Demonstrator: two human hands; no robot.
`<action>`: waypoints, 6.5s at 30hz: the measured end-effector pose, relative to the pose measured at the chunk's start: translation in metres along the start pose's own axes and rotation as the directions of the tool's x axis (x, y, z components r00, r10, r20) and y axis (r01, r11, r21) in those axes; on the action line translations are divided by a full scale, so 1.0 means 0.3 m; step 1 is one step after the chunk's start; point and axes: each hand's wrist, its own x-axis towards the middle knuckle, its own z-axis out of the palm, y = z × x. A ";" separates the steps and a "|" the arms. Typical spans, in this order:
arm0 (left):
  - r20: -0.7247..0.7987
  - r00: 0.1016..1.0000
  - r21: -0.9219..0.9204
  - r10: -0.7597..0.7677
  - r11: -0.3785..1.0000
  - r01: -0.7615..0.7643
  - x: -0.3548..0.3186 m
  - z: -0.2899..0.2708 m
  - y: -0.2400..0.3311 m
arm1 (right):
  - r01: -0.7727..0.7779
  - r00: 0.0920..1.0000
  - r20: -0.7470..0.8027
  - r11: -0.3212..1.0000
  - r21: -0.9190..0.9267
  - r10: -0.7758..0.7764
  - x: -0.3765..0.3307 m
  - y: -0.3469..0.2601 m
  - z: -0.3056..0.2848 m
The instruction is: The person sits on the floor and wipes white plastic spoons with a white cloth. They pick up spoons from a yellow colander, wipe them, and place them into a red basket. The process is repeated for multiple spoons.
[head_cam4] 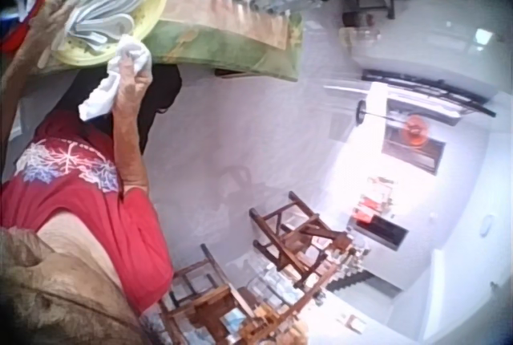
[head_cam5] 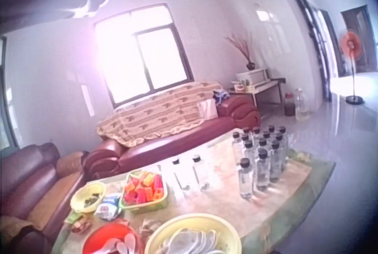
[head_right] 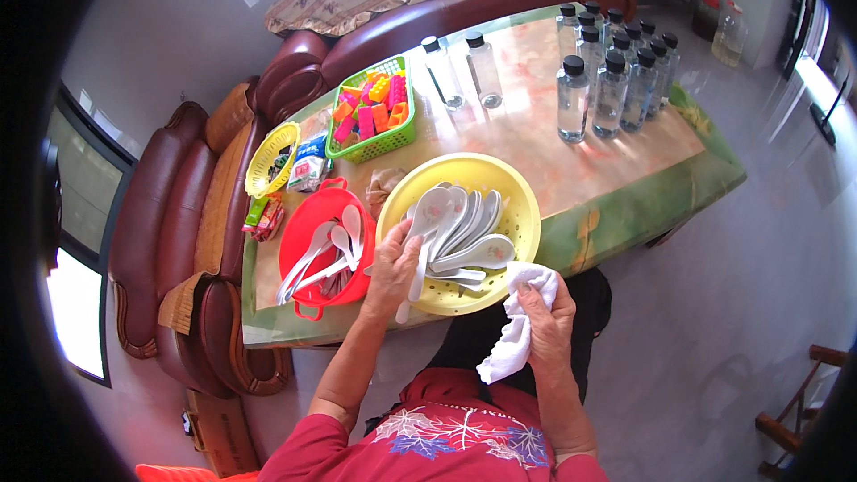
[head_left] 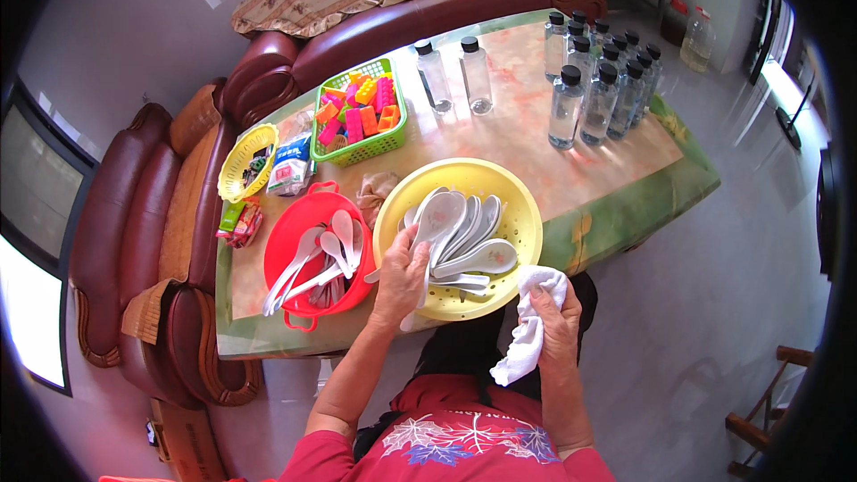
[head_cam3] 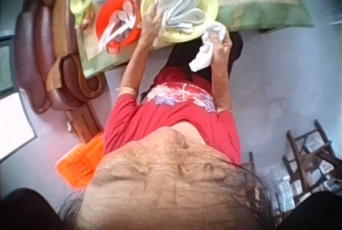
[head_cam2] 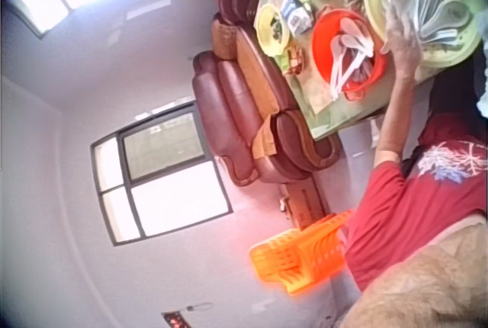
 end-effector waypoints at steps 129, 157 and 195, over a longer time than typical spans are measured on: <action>0.183 0.976 -0.782 -0.114 0.585 0.215 -0.235 0.103 0.127 | 0.839 0.394 0.774 -0.149 -0.523 -0.496 0.071 -0.040 0.285; 0.485 0.811 -0.706 -0.328 0.401 0.584 -0.241 0.084 0.150 | 0.741 0.544 0.599 0.001 -0.672 -0.588 0.134 0.008 0.304; 0.244 0.948 -0.833 -0.205 0.457 0.314 -0.221 0.123 0.105 | 0.712 0.702 0.569 0.454 -0.535 -0.429 0.079 -0.012 0.314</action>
